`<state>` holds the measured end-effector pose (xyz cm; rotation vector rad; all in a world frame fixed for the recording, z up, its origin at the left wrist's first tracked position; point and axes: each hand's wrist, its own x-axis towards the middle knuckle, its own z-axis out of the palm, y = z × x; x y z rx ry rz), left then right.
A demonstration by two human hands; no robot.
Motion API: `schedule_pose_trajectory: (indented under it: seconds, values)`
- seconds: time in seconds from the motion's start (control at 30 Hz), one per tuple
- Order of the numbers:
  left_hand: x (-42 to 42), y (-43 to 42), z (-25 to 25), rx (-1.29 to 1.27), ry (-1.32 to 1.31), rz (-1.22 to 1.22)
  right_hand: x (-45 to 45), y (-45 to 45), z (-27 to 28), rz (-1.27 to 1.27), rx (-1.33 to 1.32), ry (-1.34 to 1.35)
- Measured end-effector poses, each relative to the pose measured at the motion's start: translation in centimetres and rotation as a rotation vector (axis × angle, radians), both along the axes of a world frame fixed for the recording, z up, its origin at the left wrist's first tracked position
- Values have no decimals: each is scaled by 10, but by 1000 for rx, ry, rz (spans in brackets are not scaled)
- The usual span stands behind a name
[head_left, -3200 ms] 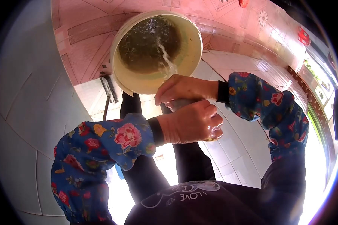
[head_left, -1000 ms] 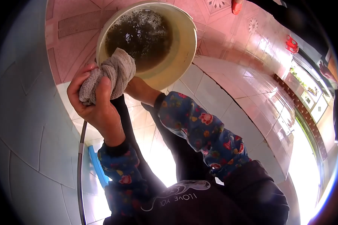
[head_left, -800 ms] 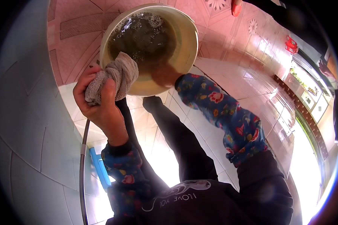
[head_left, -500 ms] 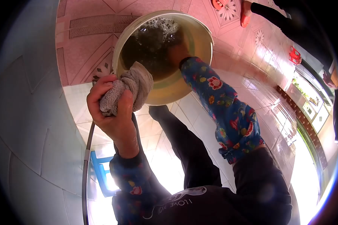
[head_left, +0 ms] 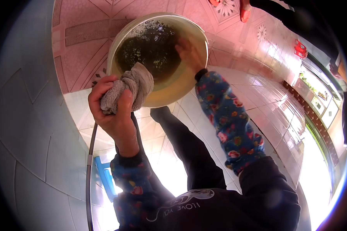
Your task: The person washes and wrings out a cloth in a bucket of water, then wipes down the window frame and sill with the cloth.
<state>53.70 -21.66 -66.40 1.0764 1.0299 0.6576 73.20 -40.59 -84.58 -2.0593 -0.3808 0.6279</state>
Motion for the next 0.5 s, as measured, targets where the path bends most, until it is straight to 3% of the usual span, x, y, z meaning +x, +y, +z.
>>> schedule_pose_trajectory:
  seconds: [0.07,0.1,0.17,0.3,0.4,0.5]
  values:
    - [-2,1,0,-13,17,15,-37,-5,-10,-99,-358,-25]
    - [-3,2,1,-19,20,14,-64,-28,-65,24,-453,-119]
    - [-4,3,-1,-1,44,19,-98,-30,-122,230,-463,-184]
    - [-6,7,1,-15,30,36,-108,48,-63,564,-142,-45]
    - [-2,16,14,20,47,58,-73,86,6,707,-459,63]
    - [3,22,27,-1,36,108,-73,116,47,677,-73,86]
